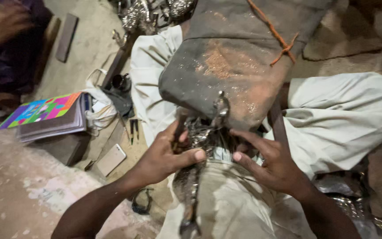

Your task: The person sits on the floor holding a brass animal figurine against a sandbag on their lap. They position a metal punch against the figurine's surface and strike it with a wooden mallet, repositioning the punch repeatedly to work the ornate detailing, and turn the figurine to reach different areas.

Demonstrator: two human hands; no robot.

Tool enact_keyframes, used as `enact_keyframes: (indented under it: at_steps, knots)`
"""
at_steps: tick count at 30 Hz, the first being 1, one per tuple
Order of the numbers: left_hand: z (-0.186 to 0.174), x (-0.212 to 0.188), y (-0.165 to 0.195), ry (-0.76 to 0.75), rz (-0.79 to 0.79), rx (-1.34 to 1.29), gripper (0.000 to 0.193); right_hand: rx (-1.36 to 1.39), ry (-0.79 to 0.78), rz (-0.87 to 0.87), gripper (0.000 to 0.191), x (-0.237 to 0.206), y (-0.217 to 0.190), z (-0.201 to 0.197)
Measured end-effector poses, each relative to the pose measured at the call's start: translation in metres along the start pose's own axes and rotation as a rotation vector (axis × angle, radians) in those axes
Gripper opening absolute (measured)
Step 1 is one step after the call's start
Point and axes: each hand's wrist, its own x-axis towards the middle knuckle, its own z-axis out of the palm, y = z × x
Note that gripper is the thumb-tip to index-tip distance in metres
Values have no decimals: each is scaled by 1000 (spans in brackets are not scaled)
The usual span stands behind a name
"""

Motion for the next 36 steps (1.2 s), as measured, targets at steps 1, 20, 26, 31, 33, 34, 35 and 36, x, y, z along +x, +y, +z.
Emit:
enact_keyframes:
  at_steps: [1, 20, 26, 31, 33, 34, 35, 36]
  knots:
    - [3, 9, 3, -23, 27, -63, 44, 17, 5, -34, 49, 1, 1, -2]
    - [-32, 71, 9, -180, -67, -1, 62, 169, 167, 511, 24, 35, 97, -34]
    - [-65, 79, 3, -209, -27, 208, 67, -479, 282, 483, 51, 52, 114, -15]
    - [-102, 78, -4, -68, -108, 194, 56, -564, 334, 578, 68, 59, 129, 20]
    - [-106, 77, -8, -41, 116, -121, 53, -492, 319, 742, 53, 57, 135, 20]
    - [-107, 76, -9, -100, 192, -189, 48, -310, 363, 658, 51, 54, 138, 16]
    - [-106, 75, -10, -164, 266, -256, 42, -126, 403, 578, 48, 50, 140, 11]
    - [-105, 75, -11, -230, 345, -318, 37, 58, 446, 491, 46, 45, 141, 4]
